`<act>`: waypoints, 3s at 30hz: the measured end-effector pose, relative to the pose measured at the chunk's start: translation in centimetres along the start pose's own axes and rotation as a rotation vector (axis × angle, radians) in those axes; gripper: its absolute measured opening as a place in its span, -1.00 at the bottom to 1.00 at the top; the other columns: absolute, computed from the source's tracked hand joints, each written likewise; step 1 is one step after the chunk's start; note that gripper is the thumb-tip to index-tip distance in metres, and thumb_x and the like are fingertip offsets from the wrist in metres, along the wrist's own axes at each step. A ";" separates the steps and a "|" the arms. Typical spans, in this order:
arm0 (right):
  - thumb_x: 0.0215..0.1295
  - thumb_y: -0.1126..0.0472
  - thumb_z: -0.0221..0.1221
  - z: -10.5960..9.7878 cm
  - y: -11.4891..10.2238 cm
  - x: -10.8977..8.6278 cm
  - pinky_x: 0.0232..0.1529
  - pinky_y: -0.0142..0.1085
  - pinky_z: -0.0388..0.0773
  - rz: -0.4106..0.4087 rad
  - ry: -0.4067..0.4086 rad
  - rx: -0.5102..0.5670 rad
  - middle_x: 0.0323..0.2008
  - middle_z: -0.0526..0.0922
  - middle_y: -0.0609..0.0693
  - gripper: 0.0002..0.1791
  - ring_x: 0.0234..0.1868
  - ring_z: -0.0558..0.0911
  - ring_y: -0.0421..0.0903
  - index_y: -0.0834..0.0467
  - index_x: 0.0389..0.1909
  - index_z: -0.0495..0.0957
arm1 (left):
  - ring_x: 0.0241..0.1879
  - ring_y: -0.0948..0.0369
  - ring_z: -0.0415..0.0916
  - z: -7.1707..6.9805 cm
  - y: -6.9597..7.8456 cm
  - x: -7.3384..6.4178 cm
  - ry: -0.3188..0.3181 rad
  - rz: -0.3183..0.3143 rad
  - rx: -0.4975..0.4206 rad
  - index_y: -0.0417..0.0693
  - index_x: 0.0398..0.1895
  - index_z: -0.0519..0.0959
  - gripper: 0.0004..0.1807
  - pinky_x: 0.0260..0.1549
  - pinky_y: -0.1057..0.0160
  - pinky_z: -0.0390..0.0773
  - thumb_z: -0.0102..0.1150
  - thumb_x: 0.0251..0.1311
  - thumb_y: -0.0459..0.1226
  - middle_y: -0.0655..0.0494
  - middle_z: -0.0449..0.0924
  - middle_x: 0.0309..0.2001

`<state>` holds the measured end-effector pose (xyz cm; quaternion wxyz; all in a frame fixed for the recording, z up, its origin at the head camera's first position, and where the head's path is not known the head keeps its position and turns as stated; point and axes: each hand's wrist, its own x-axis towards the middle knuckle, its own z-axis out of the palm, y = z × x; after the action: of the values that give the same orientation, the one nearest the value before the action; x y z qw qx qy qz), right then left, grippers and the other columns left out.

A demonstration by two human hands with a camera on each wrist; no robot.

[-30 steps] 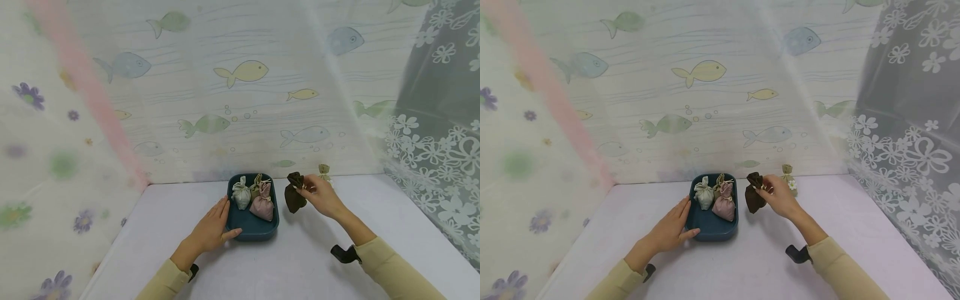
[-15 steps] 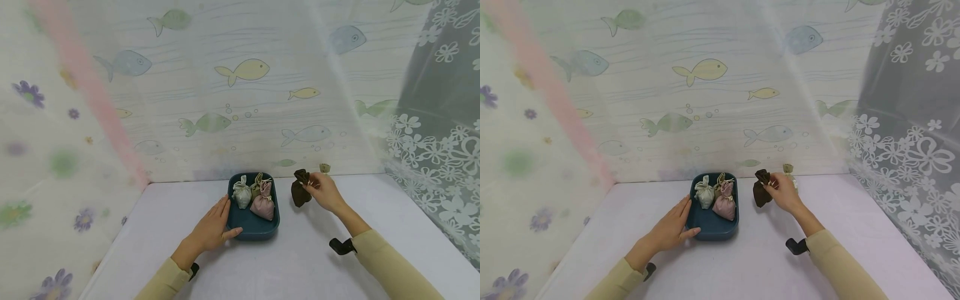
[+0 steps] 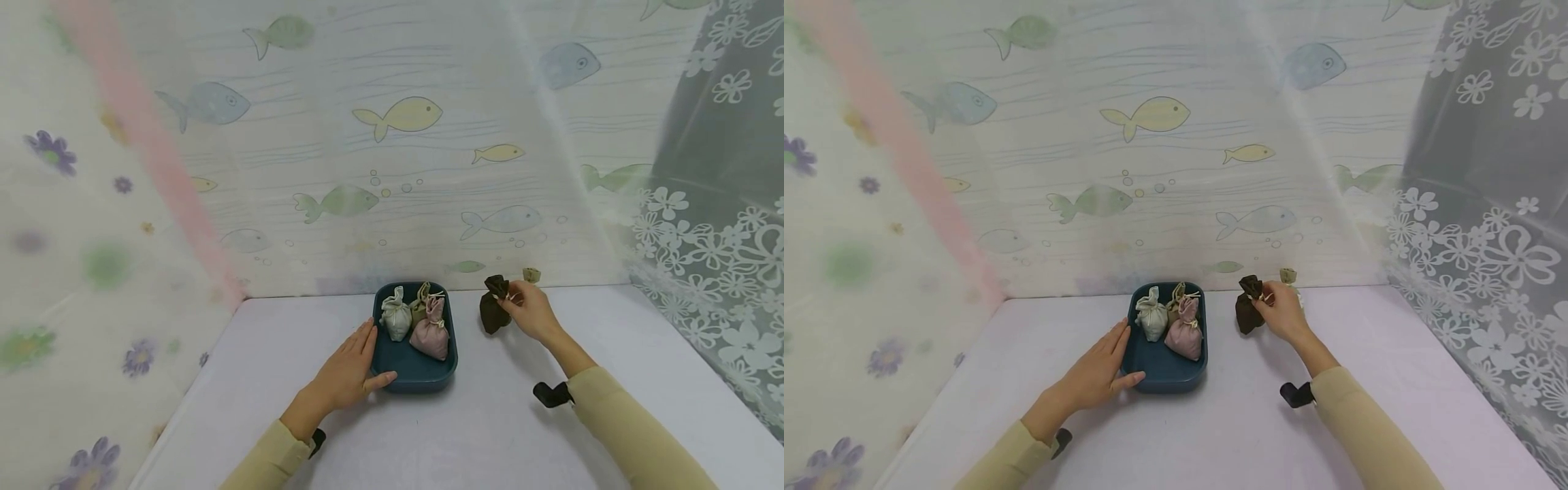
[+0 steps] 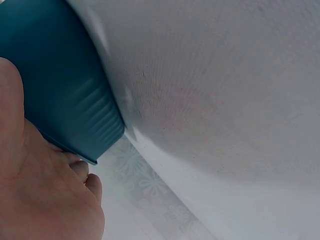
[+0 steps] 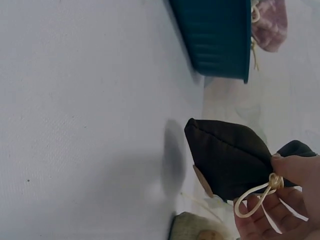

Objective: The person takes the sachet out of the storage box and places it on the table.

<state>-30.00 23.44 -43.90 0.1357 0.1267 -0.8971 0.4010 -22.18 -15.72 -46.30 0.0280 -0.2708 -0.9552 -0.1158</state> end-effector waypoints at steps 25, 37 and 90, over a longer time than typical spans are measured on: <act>0.32 0.39 0.25 1.1 1.7 1.1 -0.21 -0.12 0.51 0.023 0.053 -0.035 -0.18 0.63 0.37 -0.70 -0.18 0.60 0.22 0.51 0.00 0.56 | 0.62 -0.09 -0.18 -0.4 0.4 0.1 -0.028 -0.022 0.047 -0.38 0.61 -0.05 0.12 0.54 -0.07 0.01 -0.11 0.41 0.37 -0.24 -0.21 0.64; 0.35 0.35 0.27 0.4 1.6 -0.1 0.00 0.15 0.59 0.051 0.030 -0.007 0.01 0.55 0.47 -0.54 -0.02 0.63 0.35 0.54 0.15 0.45 | 0.62 -0.08 -0.18 -0.1 0.2 0.2 -0.024 -0.022 0.034 -0.38 0.61 -0.05 0.13 0.54 -0.06 0.02 -0.10 0.39 0.38 -0.23 -0.21 0.64; 0.29 0.30 0.36 4.8 -4.0 -3.2 0.00 0.11 0.60 -0.117 -0.043 0.024 -0.04 0.62 0.24 -0.61 -0.04 0.63 0.20 0.37 0.08 0.58 | 0.61 -0.12 -0.15 0.3 -0.2 0.1 0.009 -0.002 0.000 -0.38 0.61 -0.06 0.16 0.52 -0.10 0.05 -0.16 0.38 0.42 -0.26 -0.19 0.64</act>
<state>-26.33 17.63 -45.30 0.1382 0.1893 -0.8859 0.4004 -22.39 -15.74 -46.66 0.0321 -0.2695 -0.9553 -0.1171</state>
